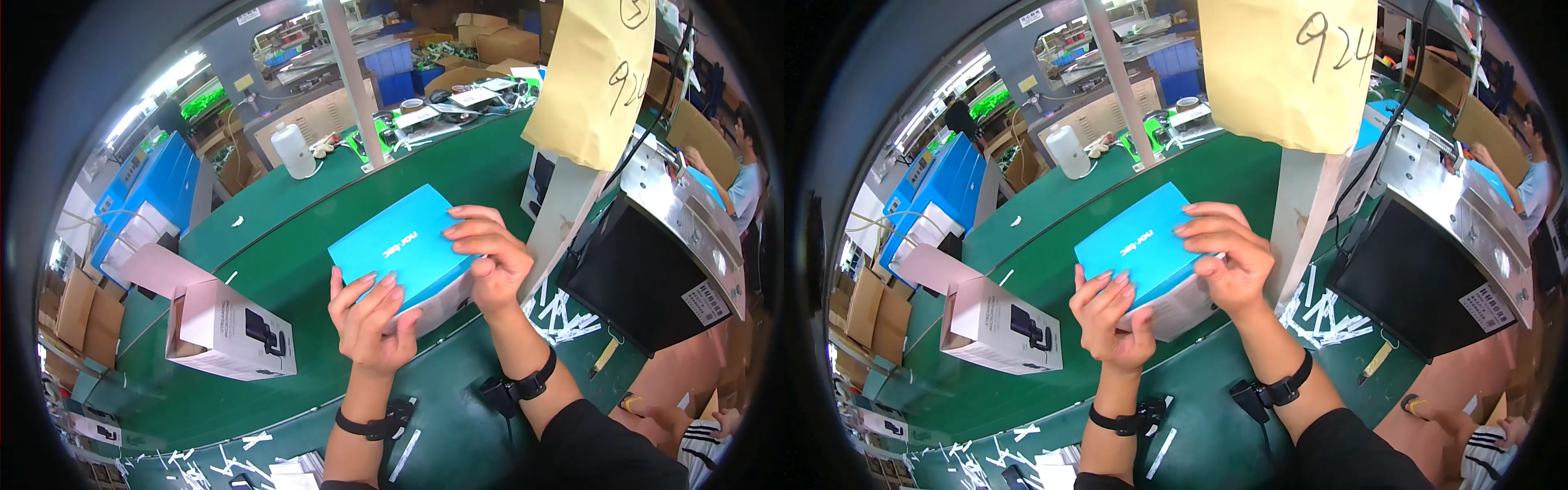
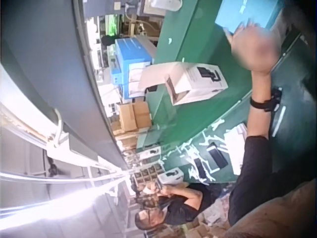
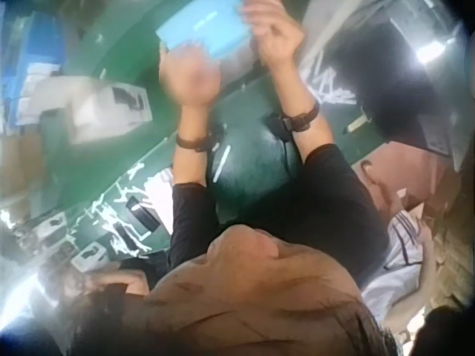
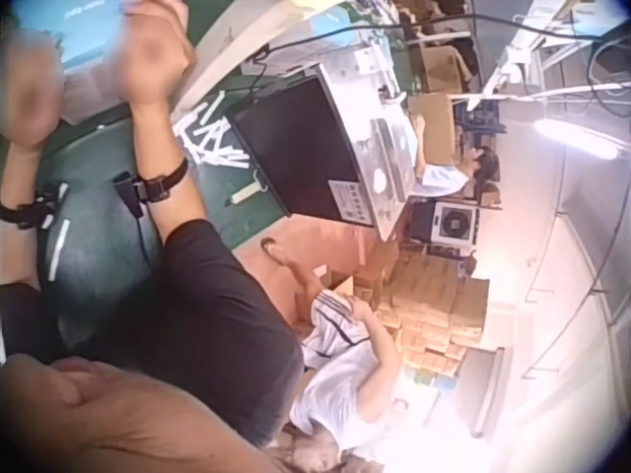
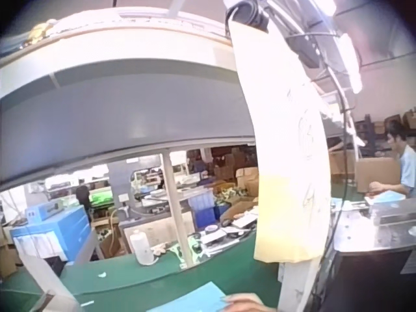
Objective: Packing electronic product components and manuals into cardboard boxes on a factory assembly line.
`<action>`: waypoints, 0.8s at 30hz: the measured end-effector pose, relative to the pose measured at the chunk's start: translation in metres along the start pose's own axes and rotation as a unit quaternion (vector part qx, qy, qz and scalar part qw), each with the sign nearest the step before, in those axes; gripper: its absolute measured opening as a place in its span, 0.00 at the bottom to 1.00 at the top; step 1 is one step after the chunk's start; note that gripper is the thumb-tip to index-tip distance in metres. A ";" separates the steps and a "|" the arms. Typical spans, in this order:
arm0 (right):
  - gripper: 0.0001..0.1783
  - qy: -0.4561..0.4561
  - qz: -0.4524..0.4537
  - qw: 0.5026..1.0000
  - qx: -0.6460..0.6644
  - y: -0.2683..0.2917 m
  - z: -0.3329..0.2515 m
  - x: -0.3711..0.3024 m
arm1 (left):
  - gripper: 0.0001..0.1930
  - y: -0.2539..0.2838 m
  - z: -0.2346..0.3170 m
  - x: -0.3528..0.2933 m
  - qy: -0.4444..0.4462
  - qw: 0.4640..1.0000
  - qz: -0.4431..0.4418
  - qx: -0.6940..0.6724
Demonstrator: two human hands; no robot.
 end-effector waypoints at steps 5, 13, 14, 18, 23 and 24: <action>0.22 0.025 0.003 0.998 -0.066 0.012 -0.005 -0.016 | 0.08 -0.010 -0.003 0.007 0.020 0.999 0.002 -0.042; 0.21 -0.061 -0.024 0.994 -0.092 0.010 0.008 -0.007 | 0.05 -0.023 -0.012 0.012 0.085 0.995 0.035 -0.047; 0.21 -0.059 -0.029 0.992 -0.107 0.010 0.010 -0.009 | 0.05 -0.024 -0.014 0.008 0.089 0.994 0.037 -0.050; 0.12 -0.031 -0.007 0.988 -0.148 0.018 0.009 -0.010 | 0.04 -0.029 -0.018 0.010 0.100 0.990 0.067 -0.071; 0.08 -0.039 0.010 0.986 -0.163 0.024 0.019 -0.017 | 0.06 -0.026 -0.019 0.010 0.167 0.969 0.104 -0.152; 0.10 -0.053 0.016 0.984 -0.168 0.022 0.026 -0.021 | 0.05 -0.022 -0.019 0.009 0.178 0.968 0.089 -0.154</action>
Point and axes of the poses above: each hand's wrist, its own x-axis towards the middle knuckle, its own y-axis out of the back of the hand, z = x × y, the point moved 7 cm from there along x, towards the middle knuckle, and after that the axes turned 11 degrees about -y, right-handed, at the moved point
